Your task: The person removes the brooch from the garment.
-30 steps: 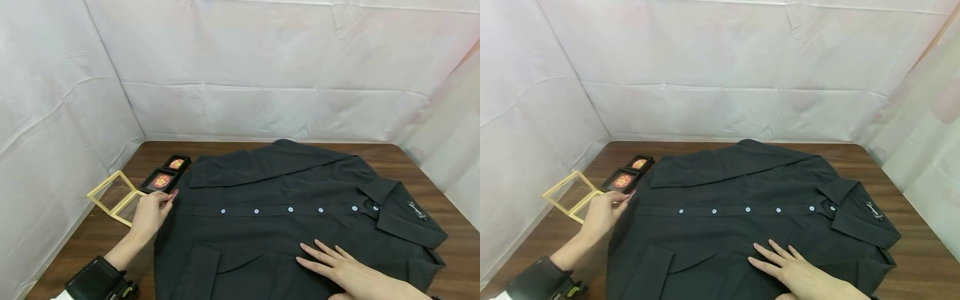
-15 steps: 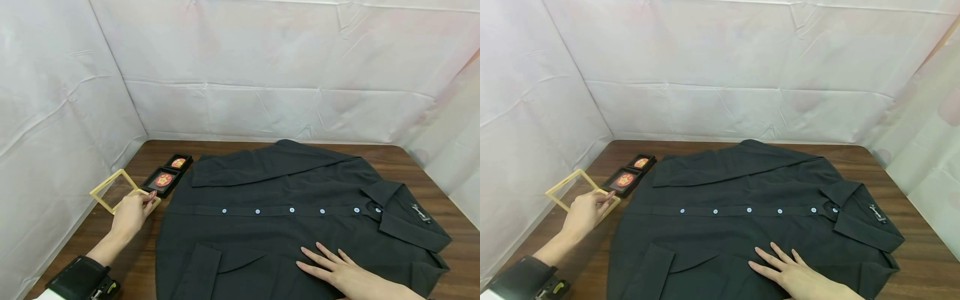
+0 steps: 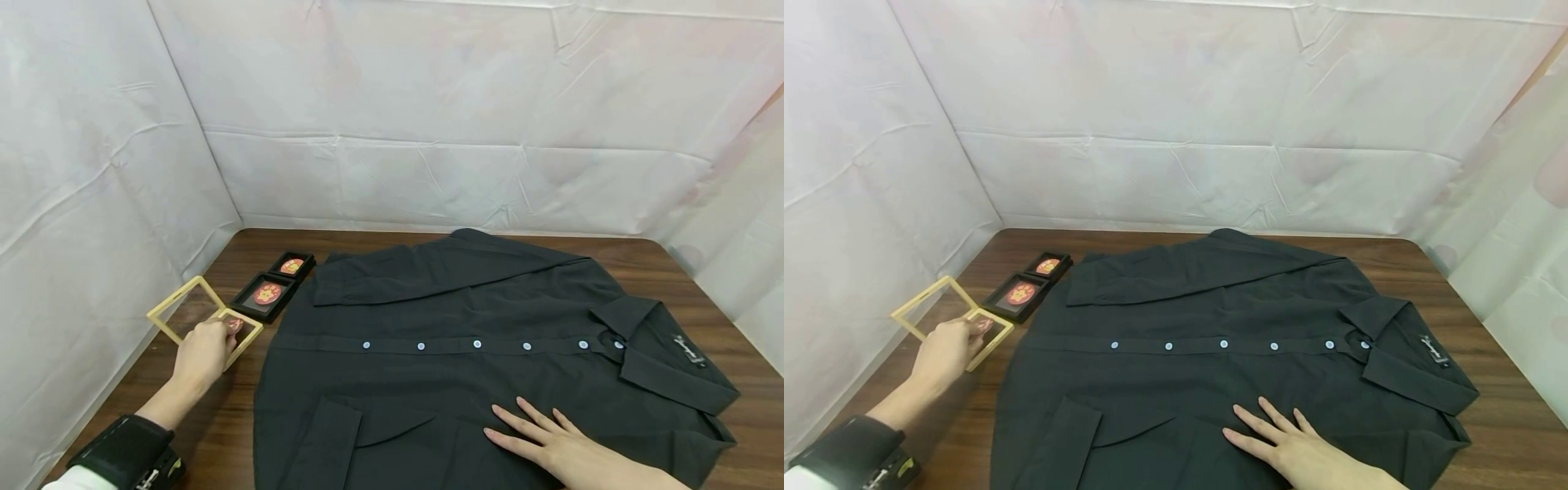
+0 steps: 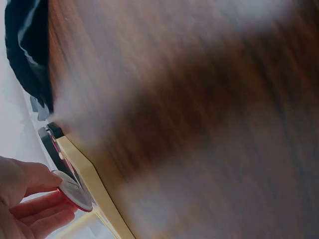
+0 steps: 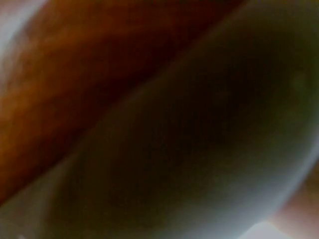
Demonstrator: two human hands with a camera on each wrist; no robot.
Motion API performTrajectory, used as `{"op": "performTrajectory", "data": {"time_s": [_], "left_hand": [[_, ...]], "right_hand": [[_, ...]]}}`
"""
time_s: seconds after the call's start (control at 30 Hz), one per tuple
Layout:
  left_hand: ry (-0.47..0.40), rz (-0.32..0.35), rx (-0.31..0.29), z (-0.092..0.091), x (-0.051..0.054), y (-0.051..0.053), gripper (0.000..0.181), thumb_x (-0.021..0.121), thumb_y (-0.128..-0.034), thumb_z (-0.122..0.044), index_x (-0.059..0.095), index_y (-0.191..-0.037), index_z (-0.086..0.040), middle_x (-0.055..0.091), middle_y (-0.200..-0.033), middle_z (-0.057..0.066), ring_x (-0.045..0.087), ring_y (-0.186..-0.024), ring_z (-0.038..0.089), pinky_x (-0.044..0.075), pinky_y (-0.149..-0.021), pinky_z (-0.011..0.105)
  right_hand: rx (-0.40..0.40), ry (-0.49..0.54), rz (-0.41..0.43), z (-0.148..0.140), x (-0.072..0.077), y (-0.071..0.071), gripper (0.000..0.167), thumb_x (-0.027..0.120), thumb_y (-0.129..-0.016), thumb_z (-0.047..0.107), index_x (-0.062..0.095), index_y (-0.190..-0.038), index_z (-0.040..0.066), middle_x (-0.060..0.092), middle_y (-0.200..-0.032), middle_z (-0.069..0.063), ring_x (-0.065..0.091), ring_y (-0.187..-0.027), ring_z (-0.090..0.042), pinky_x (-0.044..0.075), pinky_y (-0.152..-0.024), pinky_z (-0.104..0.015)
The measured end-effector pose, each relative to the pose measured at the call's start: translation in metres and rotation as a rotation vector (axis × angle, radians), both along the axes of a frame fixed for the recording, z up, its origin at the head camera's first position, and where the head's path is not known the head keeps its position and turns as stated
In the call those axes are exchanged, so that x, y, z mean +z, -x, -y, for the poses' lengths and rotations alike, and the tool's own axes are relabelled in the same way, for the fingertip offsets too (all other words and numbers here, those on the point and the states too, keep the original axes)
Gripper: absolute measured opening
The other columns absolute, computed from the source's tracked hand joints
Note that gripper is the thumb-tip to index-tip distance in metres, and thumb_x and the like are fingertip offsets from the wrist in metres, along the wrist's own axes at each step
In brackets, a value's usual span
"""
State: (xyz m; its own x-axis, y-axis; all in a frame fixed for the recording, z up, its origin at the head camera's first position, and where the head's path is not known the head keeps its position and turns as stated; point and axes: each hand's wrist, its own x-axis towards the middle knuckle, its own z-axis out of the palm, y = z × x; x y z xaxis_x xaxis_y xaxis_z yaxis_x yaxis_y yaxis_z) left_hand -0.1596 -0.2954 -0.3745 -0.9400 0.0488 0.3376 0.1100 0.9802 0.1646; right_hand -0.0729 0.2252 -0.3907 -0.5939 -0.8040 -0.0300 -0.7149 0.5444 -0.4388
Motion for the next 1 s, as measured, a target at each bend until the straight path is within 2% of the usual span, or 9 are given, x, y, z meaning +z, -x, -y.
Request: {"op": "performTrajectory", "data": {"time_s": [0.1, 0.23, 0.33, 0.43, 0.53, 0.73, 0.87, 1.0], "left_hand": [[0.011, 0.021, 0.01, 0.002, -0.001, 0.001, 0.005, 0.061, -0.0737, 0.004, 0.066, -0.072, 0.004, 0.054, -0.065, 0.016, 0.053, -0.05, 0.033, 0.039, -0.04, 0.043], [0.034, 0.047, 0.006, 0.002, -0.001, 0.002, 0.022, 0.057, -0.0727, 0.006, 0.058, -0.054, -0.006, 0.05, -0.06, 0.011, 0.049, -0.048, 0.025, 0.037, -0.04, 0.041], [0.068, 0.047, -0.004, 0.002, -0.001, 0.003, 0.028, 0.056, -0.0716, 0.007, 0.053, -0.048, -0.009, 0.05, -0.057, 0.011, 0.048, -0.048, 0.024, 0.038, -0.041, 0.041], [0.111, 0.033, -0.012, 0.001, -0.001, 0.004, 0.026, 0.057, -0.0716, 0.009, 0.056, -0.051, -0.006, 0.054, -0.057, 0.013, 0.051, -0.049, 0.025, 0.039, -0.043, 0.043], [0.142, 0.051, -0.013, 0.001, 0.0, 0.005, 0.023, 0.059, -0.0719, 0.01, 0.059, -0.054, -0.005, 0.056, -0.057, 0.014, 0.053, -0.051, 0.025, 0.04, -0.044, 0.043], [0.052, 0.123, 0.025, 0.003, 0.007, 0.006, 0.016, 0.06, -0.0778, 0.002, 0.063, -0.063, -0.002, 0.056, -0.06, 0.014, 0.052, -0.049, 0.025, 0.038, -0.039, 0.039], [0.008, 0.077, 0.032, 0.007, 0.014, 0.008, 0.012, 0.061, -0.0782, -0.003, 0.061, -0.068, 0.003, 0.053, -0.06, 0.014, 0.051, -0.047, 0.026, 0.037, -0.038, 0.038], [-0.006, -0.002, 0.014, 0.013, 0.021, 0.008, 0.014, 0.062, -0.0761, -0.003, 0.063, -0.082, 0.009, 0.058, -0.075, 0.024, 0.056, -0.058, 0.039, 0.043, -0.045, 0.047]], "right_hand": [[-0.001, -0.001, -0.003, 0.0, 0.0, 0.0, 0.076, 0.056, -0.077, 0.055, 0.027, -0.14, 0.024, 0.022, -0.145, -0.004, -0.015, -0.125, 0.007, 0.032, -0.071, -0.067], [-0.002, -0.004, -0.017, 0.0, 0.0, 0.0, 0.076, 0.056, -0.077, 0.055, 0.028, -0.14, 0.025, 0.023, -0.144, -0.004, -0.015, -0.125, 0.007, 0.032, -0.07, -0.066], [-0.003, -0.008, -0.027, 0.0, 0.001, -0.001, 0.075, 0.055, -0.077, 0.055, 0.028, -0.14, 0.025, 0.023, -0.144, -0.003, -0.014, -0.125, 0.006, 0.033, -0.071, -0.066], [-0.001, -0.011, -0.035, 0.0, 0.001, -0.001, 0.075, 0.055, -0.077, 0.056, 0.027, -0.14, 0.025, 0.023, -0.144, -0.003, -0.014, -0.126, 0.006, 0.033, -0.071, -0.066], [0.001, -0.01, -0.036, 0.0, 0.0, 0.0, 0.075, 0.055, -0.077, 0.056, 0.028, -0.14, 0.025, 0.023, -0.144, -0.003, -0.014, -0.126, 0.006, 0.033, -0.071, -0.066], [-0.007, 0.003, -0.001, 0.0, -0.003, 0.002, 0.074, 0.056, -0.077, 0.054, 0.029, -0.139, 0.025, 0.023, -0.144, -0.002, -0.015, -0.124, 0.009, 0.032, -0.069, -0.067], [0.012, 0.025, 0.025, -0.002, -0.006, 0.003, 0.072, 0.057, -0.078, 0.051, 0.03, -0.139, 0.023, 0.021, -0.145, -0.001, -0.015, -0.123, 0.011, 0.031, -0.067, -0.068], [0.031, 0.041, 0.015, -0.002, -0.008, 0.004, 0.072, 0.057, -0.079, 0.05, 0.03, -0.139, 0.022, 0.02, -0.145, -0.001, -0.015, -0.123, 0.01, 0.031, -0.066, -0.069]]}}
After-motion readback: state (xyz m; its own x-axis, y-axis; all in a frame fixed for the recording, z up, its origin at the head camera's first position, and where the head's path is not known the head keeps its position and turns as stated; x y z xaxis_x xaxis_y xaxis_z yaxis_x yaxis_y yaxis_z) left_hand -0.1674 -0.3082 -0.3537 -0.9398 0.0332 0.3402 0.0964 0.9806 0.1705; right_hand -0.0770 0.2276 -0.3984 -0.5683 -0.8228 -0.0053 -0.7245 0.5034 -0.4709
